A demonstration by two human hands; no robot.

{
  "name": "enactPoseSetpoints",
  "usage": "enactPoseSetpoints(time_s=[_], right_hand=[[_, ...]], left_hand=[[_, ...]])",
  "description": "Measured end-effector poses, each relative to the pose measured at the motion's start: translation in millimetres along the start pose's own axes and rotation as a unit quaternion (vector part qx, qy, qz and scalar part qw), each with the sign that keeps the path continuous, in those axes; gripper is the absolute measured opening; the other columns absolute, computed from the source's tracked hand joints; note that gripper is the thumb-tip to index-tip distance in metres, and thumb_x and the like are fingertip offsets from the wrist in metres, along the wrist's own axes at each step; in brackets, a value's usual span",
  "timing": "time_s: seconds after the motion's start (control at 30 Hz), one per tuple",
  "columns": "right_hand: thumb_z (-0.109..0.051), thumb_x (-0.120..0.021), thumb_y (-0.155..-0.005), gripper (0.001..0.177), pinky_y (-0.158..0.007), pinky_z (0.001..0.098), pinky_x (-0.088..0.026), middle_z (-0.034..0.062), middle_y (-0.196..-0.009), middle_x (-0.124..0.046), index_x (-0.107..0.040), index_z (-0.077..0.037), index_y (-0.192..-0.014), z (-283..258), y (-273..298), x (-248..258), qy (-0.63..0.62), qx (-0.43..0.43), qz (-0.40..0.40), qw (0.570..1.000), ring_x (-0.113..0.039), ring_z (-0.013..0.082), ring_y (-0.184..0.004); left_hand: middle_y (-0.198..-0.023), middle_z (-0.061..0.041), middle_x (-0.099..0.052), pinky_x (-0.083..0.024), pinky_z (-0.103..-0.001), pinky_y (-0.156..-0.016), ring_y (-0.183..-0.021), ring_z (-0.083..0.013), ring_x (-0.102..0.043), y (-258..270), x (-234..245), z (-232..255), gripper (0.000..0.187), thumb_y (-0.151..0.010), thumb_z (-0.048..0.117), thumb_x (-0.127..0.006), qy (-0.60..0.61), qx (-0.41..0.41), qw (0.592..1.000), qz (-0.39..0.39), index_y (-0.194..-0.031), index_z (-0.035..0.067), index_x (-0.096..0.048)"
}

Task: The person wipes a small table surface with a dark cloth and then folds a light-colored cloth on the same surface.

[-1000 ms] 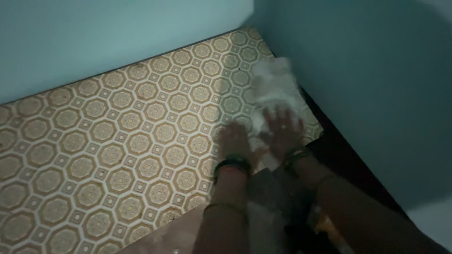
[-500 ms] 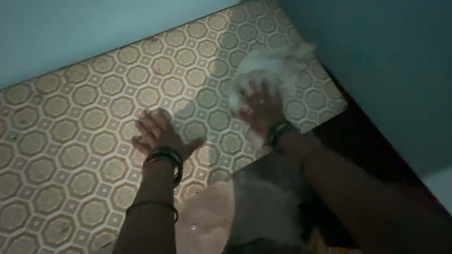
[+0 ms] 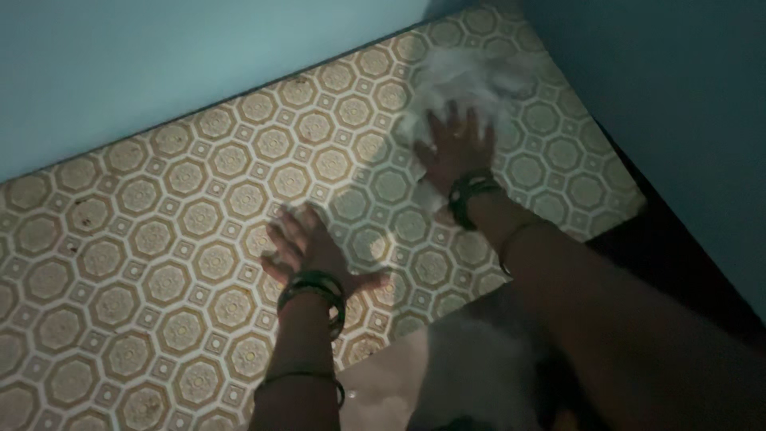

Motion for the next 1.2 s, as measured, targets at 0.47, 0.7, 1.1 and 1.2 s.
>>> enactPoseSetpoints(time_s=[0.47, 0.7, 1.1, 1.2], right_hand=[[-0.053, -0.057, -0.096, 0.06, -0.121, 0.064, -0.014, 0.0081, -0.162, -0.035, -0.044, -0.035, -0.152, -181.3, -23.4, 6.9, -0.142, 0.314, -0.01, 0.939, -0.028, 0.0371, -0.151], [-0.051, -0.05, -0.098, 0.067, -0.119, 0.0641, -0.011, 0.0099, -0.17, -0.022, -0.035, -0.029, -0.159, -118.4, -68.1, 21.8, -0.078, 0.081, -0.026, 0.993, -0.017, 0.0376, -0.154], [-0.058, -0.046, -0.1, 0.063, -0.123, 0.0627, -0.013, 0.005, -0.171, -0.021, -0.035, -0.036, -0.158, -114.0, -109.7, 30.1, -0.061, 0.18, -0.046, 0.981, -0.019, 0.0331, -0.155], [-0.058, -0.045, -0.101, 0.064, -0.12, 0.0661, -0.012, 0.0065, -0.17, -0.019, -0.033, -0.033, -0.159, -54.2, -130.5, 33.6, -0.058, 0.131, -0.016, 0.99, -0.016, 0.0352, -0.155]], left_hand=[[-0.167, -0.03, 0.025, -0.004, -0.074, -0.118, -0.152, -0.0537, 0.024, -25.9, -19.4, -0.5, 0.171, -0.058, 0.076, -0.091, -0.083, -0.009, 0.993, -0.082, -0.159, -0.001, 0.023], [-0.167, -0.028, 0.028, -0.002, -0.076, -0.116, -0.152, -0.0512, 0.028, -21.8, -15.5, -1.0, 0.17, -0.059, 0.072, -0.093, -0.041, 0.004, 0.993, -0.109, -0.157, -0.001, 0.026], [-0.164, -0.031, 0.035, 0.0, -0.078, -0.114, -0.149, -0.0539, 0.035, -30.5, -33.4, -7.5, 0.173, -0.058, 0.077, -0.09, -0.063, 0.019, 0.992, -0.105, -0.155, -0.002, 0.03], [-0.164, -0.026, 0.037, 0.003, -0.076, -0.116, -0.15, -0.0491, 0.036, -35.3, -38.5, -11.8, 0.178, -0.054, 0.074, -0.093, -0.047, 0.025, 0.995, -0.09, -0.155, 0.002, 0.034]])
Point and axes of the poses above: each hand's wrist, its own y-axis away from the middle knuckle, its own x-axis out of the back of the hand, z = x × y, the point moved 9 cm from there along -y, towards the middle knuckle
